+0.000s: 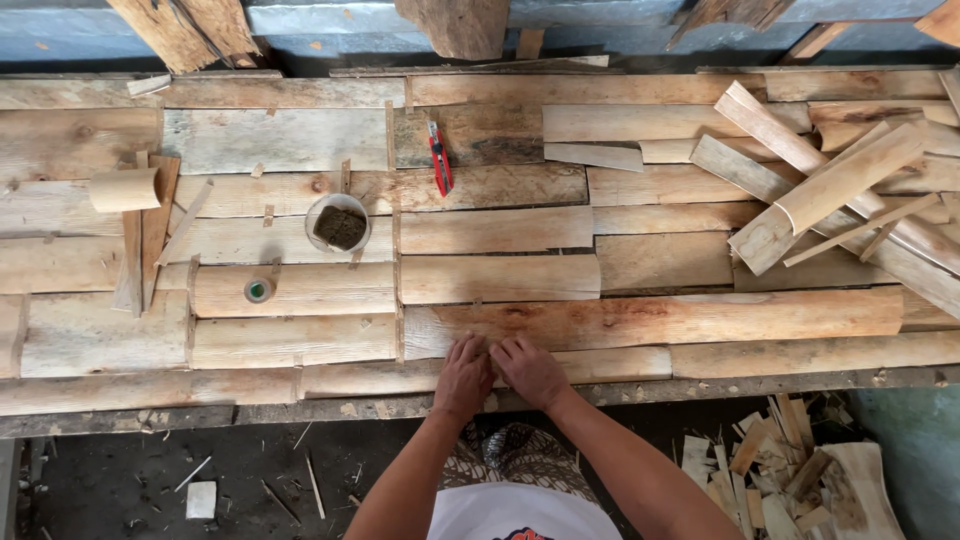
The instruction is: The person assembles and arranges bamboo strips on a wooden frame.
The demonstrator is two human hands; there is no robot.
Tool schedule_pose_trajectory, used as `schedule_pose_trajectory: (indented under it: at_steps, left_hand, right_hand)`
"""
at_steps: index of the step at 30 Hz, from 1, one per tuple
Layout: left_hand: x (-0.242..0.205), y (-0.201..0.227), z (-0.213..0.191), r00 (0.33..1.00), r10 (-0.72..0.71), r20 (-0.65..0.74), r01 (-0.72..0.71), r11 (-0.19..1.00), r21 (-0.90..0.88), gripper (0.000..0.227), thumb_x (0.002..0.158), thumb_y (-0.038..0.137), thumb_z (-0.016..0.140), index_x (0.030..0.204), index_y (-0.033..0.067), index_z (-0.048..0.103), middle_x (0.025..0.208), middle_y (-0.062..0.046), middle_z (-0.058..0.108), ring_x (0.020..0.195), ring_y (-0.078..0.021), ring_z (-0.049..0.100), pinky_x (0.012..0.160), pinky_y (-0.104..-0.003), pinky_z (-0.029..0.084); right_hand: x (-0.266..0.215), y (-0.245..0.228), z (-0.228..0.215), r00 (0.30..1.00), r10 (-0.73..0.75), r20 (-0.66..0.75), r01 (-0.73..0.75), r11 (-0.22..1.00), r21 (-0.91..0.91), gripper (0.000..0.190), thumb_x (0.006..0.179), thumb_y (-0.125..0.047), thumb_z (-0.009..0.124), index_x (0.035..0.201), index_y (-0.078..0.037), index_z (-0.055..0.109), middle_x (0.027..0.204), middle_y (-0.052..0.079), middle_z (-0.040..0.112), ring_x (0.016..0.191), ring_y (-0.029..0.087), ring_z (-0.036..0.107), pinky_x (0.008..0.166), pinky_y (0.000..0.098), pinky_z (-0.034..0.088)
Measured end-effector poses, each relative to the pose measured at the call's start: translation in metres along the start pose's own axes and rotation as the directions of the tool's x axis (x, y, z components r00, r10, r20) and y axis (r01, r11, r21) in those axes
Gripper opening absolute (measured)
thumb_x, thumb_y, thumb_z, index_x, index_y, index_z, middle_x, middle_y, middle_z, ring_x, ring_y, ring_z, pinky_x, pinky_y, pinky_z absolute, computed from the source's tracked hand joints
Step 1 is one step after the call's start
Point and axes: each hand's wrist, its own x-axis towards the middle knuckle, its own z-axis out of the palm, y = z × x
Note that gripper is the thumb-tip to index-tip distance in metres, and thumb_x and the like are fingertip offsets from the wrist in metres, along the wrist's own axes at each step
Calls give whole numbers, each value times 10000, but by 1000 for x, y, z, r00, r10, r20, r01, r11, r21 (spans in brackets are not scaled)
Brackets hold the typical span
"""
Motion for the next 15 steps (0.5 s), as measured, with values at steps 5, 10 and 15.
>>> schedule_pose_trajectory:
  at_steps: [5, 10, 15]
  left_hand:
    - [-1, -2, 4, 1000, 15, -14, -15, 1000, 24, 374, 897, 235, 682, 1208, 28, 660, 1488, -161, 501, 1468, -362, 351, 1221, -496, 251]
    - [0, -2, 3, 1000, 8, -17, -7, 1000, 27, 275, 901, 228, 677, 1093, 31, 688, 1483, -158, 511, 1474, -354, 366, 1232, -492, 259]
    - [1, -2, 5, 999, 5, -39, -6, 1000, -11, 277, 837, 222, 721, 1036, 31, 694, 1467, -161, 521, 1453, -362, 370, 1220, -495, 262]
  right_hand:
    - [0, -2, -2, 999, 23, 32, -24, 999, 36, 434, 813, -243, 741, 1200, -106, 601, 1090, 60, 634, 1072, 267, 634, 795, 369, 600]
    - [-2, 6, 18, 996, 83, 18, -83, 996, 15, 289, 908, -194, 712, 1162, -115, 599, 1105, 56, 636, 1135, 256, 641, 786, 356, 593]
    - [-5, 12, 5, 995, 74, 61, -88, 952, 292, 359, 829, -168, 724, 1150, -71, 594, 1145, 103, 621, 1155, 311, 611, 898, 405, 559]
